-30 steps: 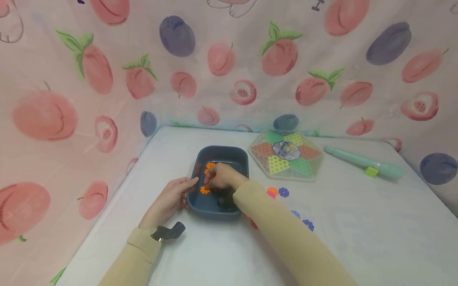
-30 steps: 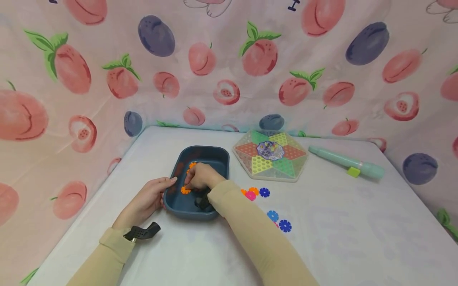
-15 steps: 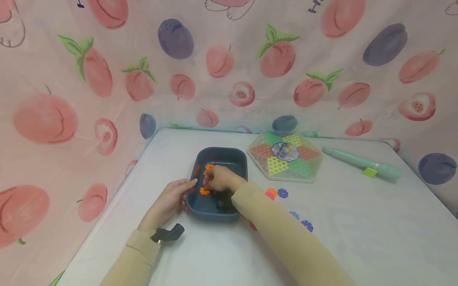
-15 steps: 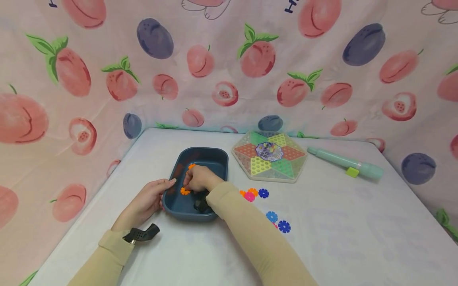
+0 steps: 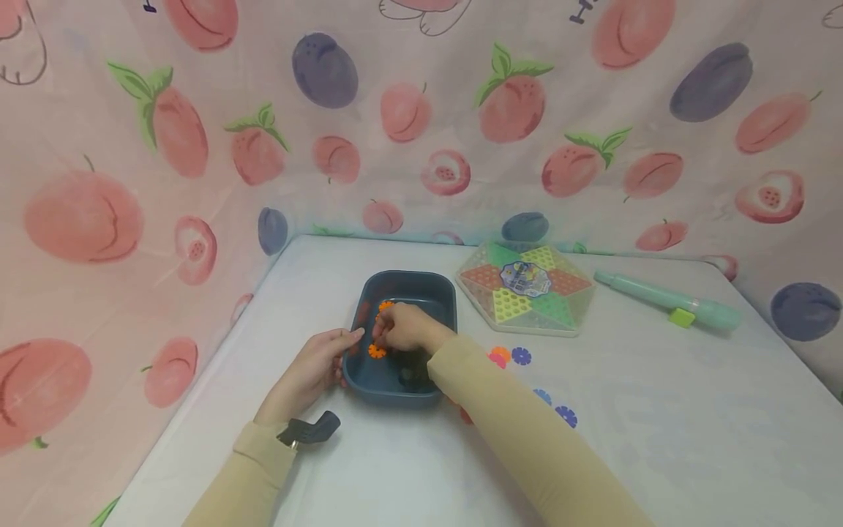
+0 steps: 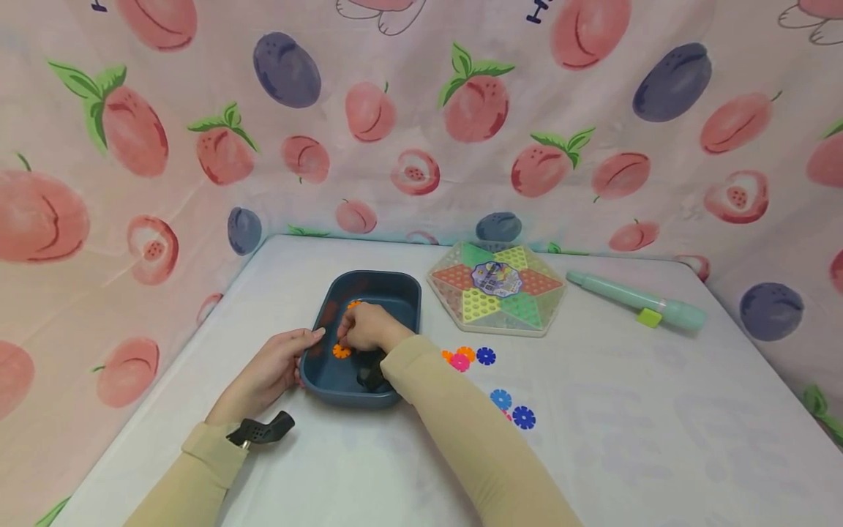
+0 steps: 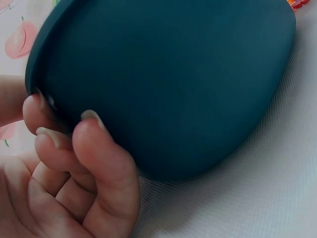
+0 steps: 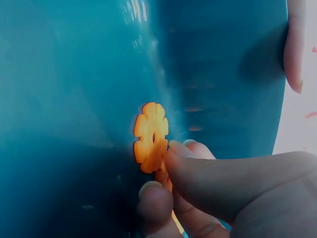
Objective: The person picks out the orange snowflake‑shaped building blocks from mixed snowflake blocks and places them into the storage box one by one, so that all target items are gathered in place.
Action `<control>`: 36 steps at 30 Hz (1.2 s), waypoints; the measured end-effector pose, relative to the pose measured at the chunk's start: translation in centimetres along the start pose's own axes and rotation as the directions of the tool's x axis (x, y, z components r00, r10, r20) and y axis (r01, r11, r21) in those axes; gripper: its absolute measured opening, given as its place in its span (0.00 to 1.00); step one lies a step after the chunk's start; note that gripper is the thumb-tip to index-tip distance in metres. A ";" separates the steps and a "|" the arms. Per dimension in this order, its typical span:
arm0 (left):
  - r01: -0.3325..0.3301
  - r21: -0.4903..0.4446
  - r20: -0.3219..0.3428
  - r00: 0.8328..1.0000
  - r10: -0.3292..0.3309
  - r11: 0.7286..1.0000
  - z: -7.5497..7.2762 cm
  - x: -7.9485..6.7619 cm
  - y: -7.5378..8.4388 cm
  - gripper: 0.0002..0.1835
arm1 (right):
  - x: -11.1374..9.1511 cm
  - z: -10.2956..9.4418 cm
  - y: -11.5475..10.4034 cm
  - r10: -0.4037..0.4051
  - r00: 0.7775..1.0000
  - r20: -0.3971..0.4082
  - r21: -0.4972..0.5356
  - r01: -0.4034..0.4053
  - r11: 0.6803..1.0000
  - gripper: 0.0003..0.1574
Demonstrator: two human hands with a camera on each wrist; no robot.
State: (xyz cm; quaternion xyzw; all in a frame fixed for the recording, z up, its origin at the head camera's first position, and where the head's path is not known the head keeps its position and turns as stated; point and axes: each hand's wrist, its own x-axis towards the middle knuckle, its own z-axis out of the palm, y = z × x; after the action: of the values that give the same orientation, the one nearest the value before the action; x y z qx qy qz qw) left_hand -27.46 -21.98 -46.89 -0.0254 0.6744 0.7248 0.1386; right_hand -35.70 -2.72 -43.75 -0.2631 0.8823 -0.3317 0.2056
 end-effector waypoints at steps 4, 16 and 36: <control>0.000 0.016 0.001 1.000 0.000 1.000 0.0 0.0 0.0 0.22 | 0.1 0.0 0.0 -0.008 1.000 -0.022 -0.003 0.008 1.000 0.03; 0.002 0.015 -0.001 1.000 -0.002 1.000 0.1 -0.1 0.0 0.20 | -0.6 -0.5 -1.4 -0.089 0.990 -0.114 0.027 0.092 0.995 0.03; 0.017 0.039 -0.017 1.000 -0.016 0.999 0.0 0.0 0.2 0.22 | -5.5 -6.2 -0.3 -0.210 0.976 -0.049 -0.070 0.206 0.976 0.12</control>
State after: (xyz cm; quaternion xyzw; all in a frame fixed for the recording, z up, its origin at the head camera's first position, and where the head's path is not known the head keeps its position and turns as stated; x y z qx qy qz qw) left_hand -27.52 -21.95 -46.72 -0.0343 0.6895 0.7099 0.1395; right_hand -34.67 3.32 -38.19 -0.3512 0.8656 -0.3299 0.1362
